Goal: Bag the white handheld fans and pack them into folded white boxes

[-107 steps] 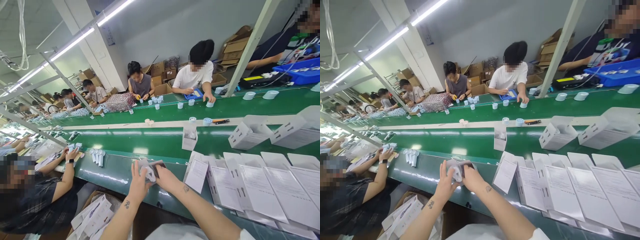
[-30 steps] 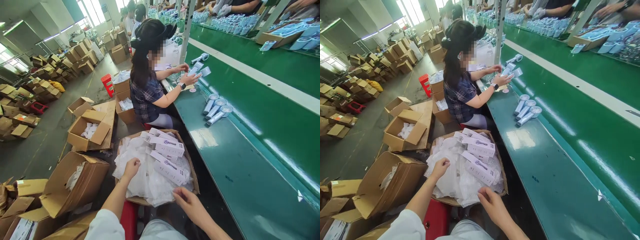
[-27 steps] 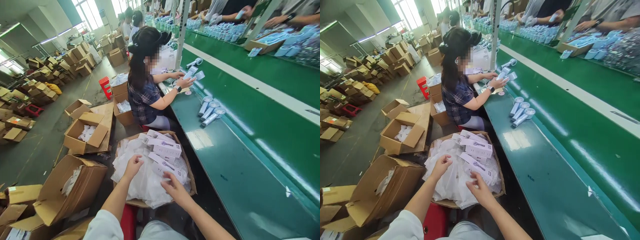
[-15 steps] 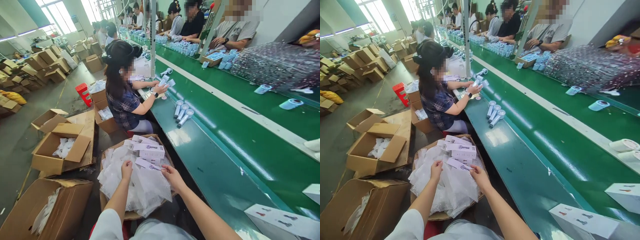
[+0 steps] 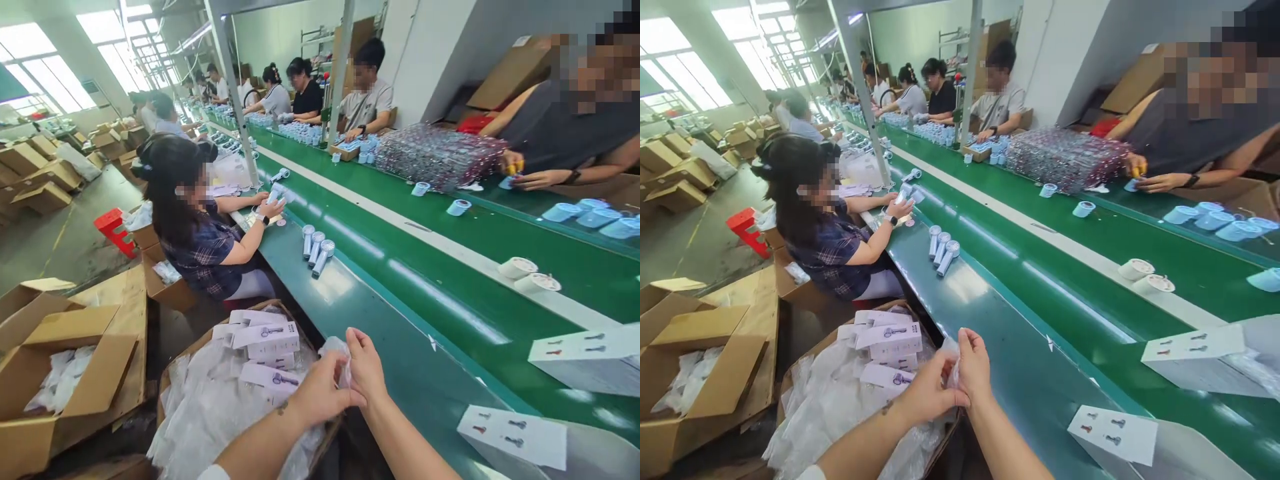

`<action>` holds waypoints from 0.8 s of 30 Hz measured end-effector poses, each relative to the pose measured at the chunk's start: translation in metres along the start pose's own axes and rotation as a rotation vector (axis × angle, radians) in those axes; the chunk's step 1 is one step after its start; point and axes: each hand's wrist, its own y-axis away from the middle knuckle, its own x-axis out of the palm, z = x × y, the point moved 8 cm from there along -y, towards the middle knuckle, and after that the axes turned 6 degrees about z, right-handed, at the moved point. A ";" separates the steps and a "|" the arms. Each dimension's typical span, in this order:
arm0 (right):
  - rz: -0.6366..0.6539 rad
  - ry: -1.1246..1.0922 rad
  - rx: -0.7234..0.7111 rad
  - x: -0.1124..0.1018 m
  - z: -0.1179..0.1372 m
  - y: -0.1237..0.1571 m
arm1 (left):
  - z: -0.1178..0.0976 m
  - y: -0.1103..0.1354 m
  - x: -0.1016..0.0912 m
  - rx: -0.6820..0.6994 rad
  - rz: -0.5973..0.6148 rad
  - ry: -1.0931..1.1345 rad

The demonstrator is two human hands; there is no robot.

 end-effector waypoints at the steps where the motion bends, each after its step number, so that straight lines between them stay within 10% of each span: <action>1: 0.002 0.046 -0.069 -0.005 0.018 -0.002 | -0.012 -0.013 0.013 0.010 0.078 0.066; 8: 0.241 0.495 -0.413 -0.026 0.084 0.009 | -0.070 -0.127 -0.013 -0.077 0.135 -0.062; 15: 0.008 0.548 -0.523 -0.081 0.086 0.009 | -0.077 -0.247 -0.074 -0.258 -0.395 -0.365; 20: 0.022 0.610 -0.559 -0.090 0.102 0.008 | -0.055 -0.253 -0.073 -0.279 -0.470 -0.303; 24: -0.006 0.568 -0.436 -0.086 0.106 -0.010 | -0.060 -0.204 -0.053 -0.229 -0.413 -0.144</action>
